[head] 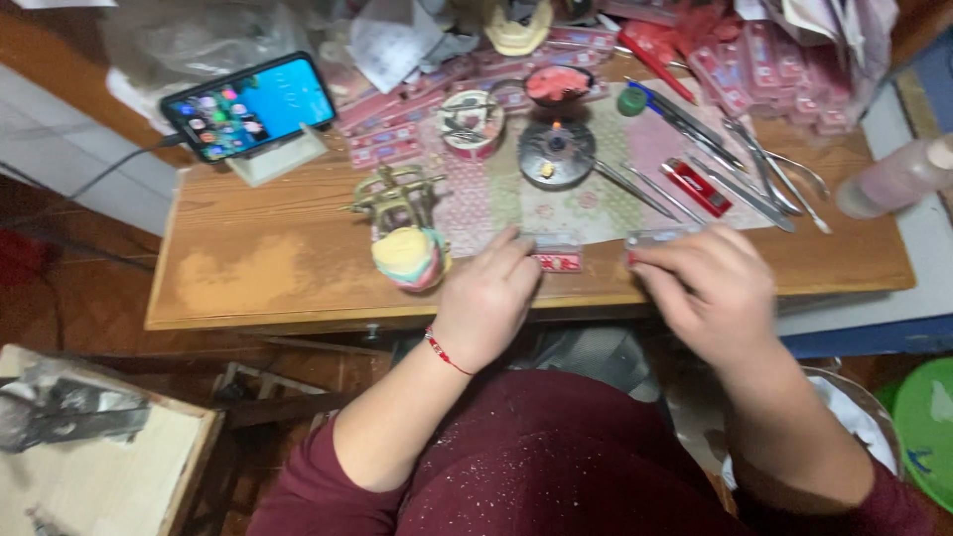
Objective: The person uses a rotary tool to grind a small object, then works on a dental prosthesis mounted on an articulator. They use a metal tool to apply and shape pink material onto the model, occasionally picking up and handling small packaged items.
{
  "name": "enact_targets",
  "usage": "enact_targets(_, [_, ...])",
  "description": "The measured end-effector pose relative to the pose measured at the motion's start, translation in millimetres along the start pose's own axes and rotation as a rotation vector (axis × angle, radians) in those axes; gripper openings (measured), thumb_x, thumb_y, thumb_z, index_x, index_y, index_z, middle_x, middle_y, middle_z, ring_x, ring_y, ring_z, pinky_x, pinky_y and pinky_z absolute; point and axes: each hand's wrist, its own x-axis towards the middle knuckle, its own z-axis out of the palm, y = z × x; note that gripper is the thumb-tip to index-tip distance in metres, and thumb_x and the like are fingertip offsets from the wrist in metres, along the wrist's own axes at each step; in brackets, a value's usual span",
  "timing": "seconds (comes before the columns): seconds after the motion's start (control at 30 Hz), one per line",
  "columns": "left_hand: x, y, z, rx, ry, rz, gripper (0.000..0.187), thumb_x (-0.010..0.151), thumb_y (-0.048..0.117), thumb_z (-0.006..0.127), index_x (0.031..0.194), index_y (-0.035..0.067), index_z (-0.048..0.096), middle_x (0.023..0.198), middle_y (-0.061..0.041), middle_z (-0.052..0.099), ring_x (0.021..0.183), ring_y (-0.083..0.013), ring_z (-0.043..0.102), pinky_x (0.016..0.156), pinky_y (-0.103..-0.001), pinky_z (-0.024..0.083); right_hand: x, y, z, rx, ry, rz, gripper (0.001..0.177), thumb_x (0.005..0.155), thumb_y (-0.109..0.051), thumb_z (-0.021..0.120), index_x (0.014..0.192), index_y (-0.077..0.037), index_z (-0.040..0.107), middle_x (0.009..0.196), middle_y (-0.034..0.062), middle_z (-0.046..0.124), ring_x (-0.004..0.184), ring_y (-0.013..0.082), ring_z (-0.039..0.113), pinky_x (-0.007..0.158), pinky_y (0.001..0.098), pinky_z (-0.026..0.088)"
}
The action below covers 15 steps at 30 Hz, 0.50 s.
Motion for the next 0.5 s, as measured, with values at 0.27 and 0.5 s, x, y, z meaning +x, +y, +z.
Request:
enact_targets(0.27, [-4.4, -1.0, 10.0, 0.002, 0.074, -0.087, 0.009, 0.088, 0.01, 0.074, 0.096, 0.007, 0.07, 0.115, -0.009, 0.072, 0.119, -0.0306, 0.069, 0.089, -0.038, 0.06, 52.0, -19.3, 26.6, 0.037, -0.275, -0.083, 0.013, 0.083, -0.015, 0.079, 0.096, -0.011, 0.079, 0.086, 0.0067, 0.069, 0.085, 0.0289, 0.065, 0.075, 0.0416, 0.052])
enact_targets(0.5, [-7.3, -2.4, 10.7, 0.041, 0.117, -0.13, 0.009, 0.087, 0.014, 0.076, 0.091, 0.01, 0.069, 0.113, -0.007, 0.073, 0.114, -0.0275, 0.073, 0.085, -0.037, 0.059, 64.5, -17.5, 47.0, -0.106, -0.489, -0.181, 0.017, 0.078, -0.024, 0.077, 0.087, -0.01, 0.078, 0.083, 0.0089, 0.07, 0.087, 0.0315, 0.066, 0.079, 0.0448, 0.054])
